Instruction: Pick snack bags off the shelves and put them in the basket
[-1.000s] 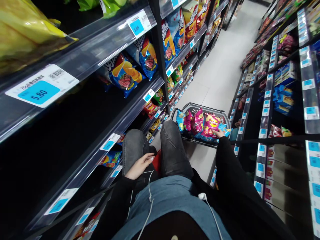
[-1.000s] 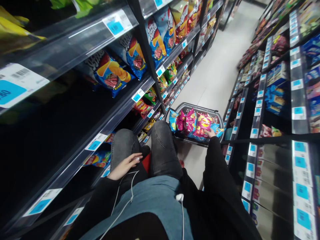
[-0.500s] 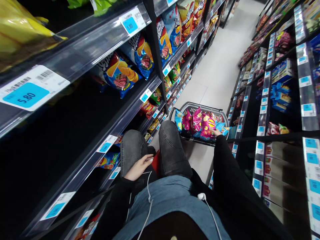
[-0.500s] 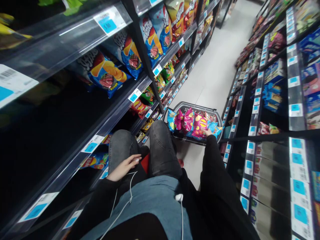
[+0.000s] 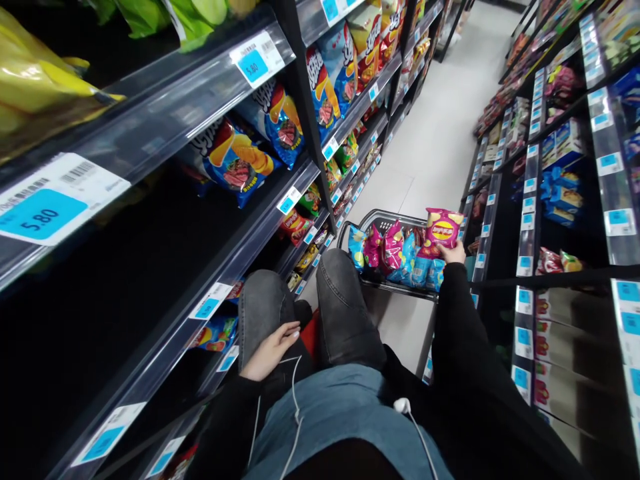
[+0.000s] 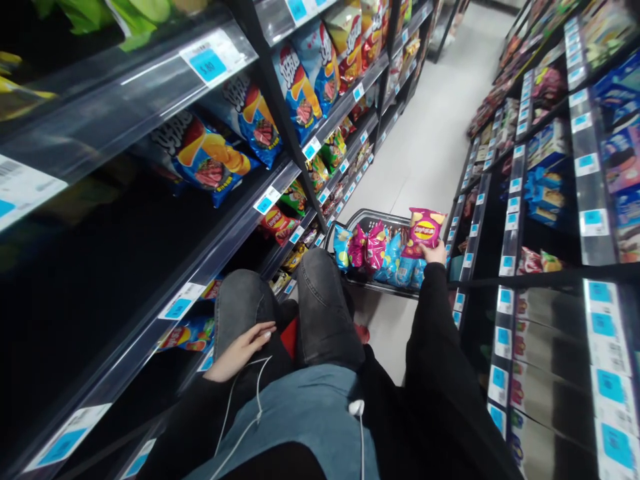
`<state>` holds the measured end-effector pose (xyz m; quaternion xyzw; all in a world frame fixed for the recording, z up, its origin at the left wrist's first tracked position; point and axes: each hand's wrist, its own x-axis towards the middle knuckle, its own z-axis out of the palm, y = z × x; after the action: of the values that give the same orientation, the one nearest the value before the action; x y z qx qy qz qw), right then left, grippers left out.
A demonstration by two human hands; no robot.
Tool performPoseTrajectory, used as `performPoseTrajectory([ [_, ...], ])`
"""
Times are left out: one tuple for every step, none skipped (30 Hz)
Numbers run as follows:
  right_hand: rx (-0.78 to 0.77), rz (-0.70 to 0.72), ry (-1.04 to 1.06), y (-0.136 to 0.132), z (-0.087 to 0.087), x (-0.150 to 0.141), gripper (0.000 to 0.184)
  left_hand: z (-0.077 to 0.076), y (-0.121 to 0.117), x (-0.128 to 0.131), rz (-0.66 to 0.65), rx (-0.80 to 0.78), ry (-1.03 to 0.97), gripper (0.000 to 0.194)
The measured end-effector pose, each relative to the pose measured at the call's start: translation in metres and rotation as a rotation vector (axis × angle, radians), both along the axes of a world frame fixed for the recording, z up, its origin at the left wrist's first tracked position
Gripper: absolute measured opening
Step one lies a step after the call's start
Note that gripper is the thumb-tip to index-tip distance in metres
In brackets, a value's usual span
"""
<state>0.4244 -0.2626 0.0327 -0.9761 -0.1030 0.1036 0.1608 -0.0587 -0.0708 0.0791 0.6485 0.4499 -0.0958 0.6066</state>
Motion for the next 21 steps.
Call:
performPoseTrajectory([
  [-0.026, 0.013, -0.017, 0.006, 0.000, 0.012, 0.048, 0.000, 0.003, -0.004, 0.020, 0.036, -0.015, 0.070],
  [-0.066, 0.043, -0.047, 0.013, 0.000, 0.023, 0.051, 0.001, 0.005, -0.008, 0.057, 0.094, -0.027, 0.067],
  [-0.117, 0.092, -0.087, 0.021, -0.001, 0.033, 0.051, 0.002, 0.008, -0.013, 0.109, 0.180, -0.020, 0.064],
  [-0.172, 0.156, -0.133, 0.031, -0.002, 0.042, 0.050, 0.002, 0.011, -0.018, 0.166, 0.292, 0.016, 0.062],
  [-0.220, 0.233, -0.176, 0.043, -0.004, 0.049, 0.047, 0.002, 0.013, -0.023, 0.225, 0.429, 0.085, 0.062],
  [-0.259, 0.314, -0.208, 0.054, -0.007, 0.055, 0.043, 0.002, 0.014, -0.028, 0.277, 0.575, 0.178, 0.062],
  [-0.288, 0.398, -0.223, 0.066, -0.011, 0.058, 0.040, 0.001, 0.014, -0.033, 0.321, 0.707, 0.280, 0.065],
  [-0.309, 0.482, -0.223, 0.078, -0.015, 0.061, 0.037, -0.001, 0.013, -0.037, 0.356, 0.807, 0.377, 0.067],
  [-0.322, 0.558, -0.209, 0.090, -0.020, 0.063, 0.035, -0.004, 0.011, -0.040, 0.383, 0.864, 0.456, 0.070],
  [-0.327, 0.624, -0.184, 0.101, -0.025, 0.064, 0.033, -0.007, 0.008, -0.043, 0.411, 0.872, 0.518, 0.073],
  [-0.317, 0.669, -0.139, 0.111, -0.030, 0.066, 0.033, -0.011, 0.005, -0.046, 0.439, 0.846, 0.568, 0.075],
  [-0.296, 0.693, -0.080, 0.121, -0.036, 0.067, 0.034, -0.014, 0.001, -0.049, 0.464, 0.806, 0.608, 0.077],
  [-0.270, 0.700, -0.016, 0.131, -0.041, 0.068, 0.035, -0.017, -0.002, -0.052, 0.488, 0.771, 0.639, 0.079],
  [-0.244, 0.695, 0.048, 0.139, -0.046, 0.069, 0.035, -0.019, -0.005, -0.055, 0.511, 0.744, 0.663, 0.081],
  [-0.222, 0.681, 0.105, 0.147, -0.051, 0.069, 0.035, -0.021, -0.008, -0.059, 0.538, 0.727, 0.684, 0.083],
  [-0.206, 0.661, 0.146, 0.153, -0.056, 0.070, 0.033, -0.021, -0.010, -0.062, 0.565, 0.717, 0.702, 0.084],
  [-0.195, 0.637, 0.172, 0.159, -0.060, 0.069, 0.029, -0.021, -0.013, -0.066, 0.591, 0.712, 0.715, 0.084],
  [-0.184, 0.611, 0.184, 0.164, -0.063, 0.069, 0.026, -0.020, -0.015, -0.068, 0.612, 0.703, 0.723, 0.085],
  [-0.167, 0.574, 0.191, 0.167, -0.065, 0.067, 0.025, -0.019, -0.017, -0.071, 0.629, 0.698, 0.730, 0.085],
  [-0.147, 0.527, 0.190, 0.170, -0.066, 0.066, 0.026, -0.017, -0.019, -0.072, 0.640, 0.698, 0.734, 0.086],
  [-0.124, 0.475, 0.185, 0.171, -0.067, 0.064, 0.028, -0.016, -0.021, -0.073, 0.646, 0.700, 0.740, 0.086],
])
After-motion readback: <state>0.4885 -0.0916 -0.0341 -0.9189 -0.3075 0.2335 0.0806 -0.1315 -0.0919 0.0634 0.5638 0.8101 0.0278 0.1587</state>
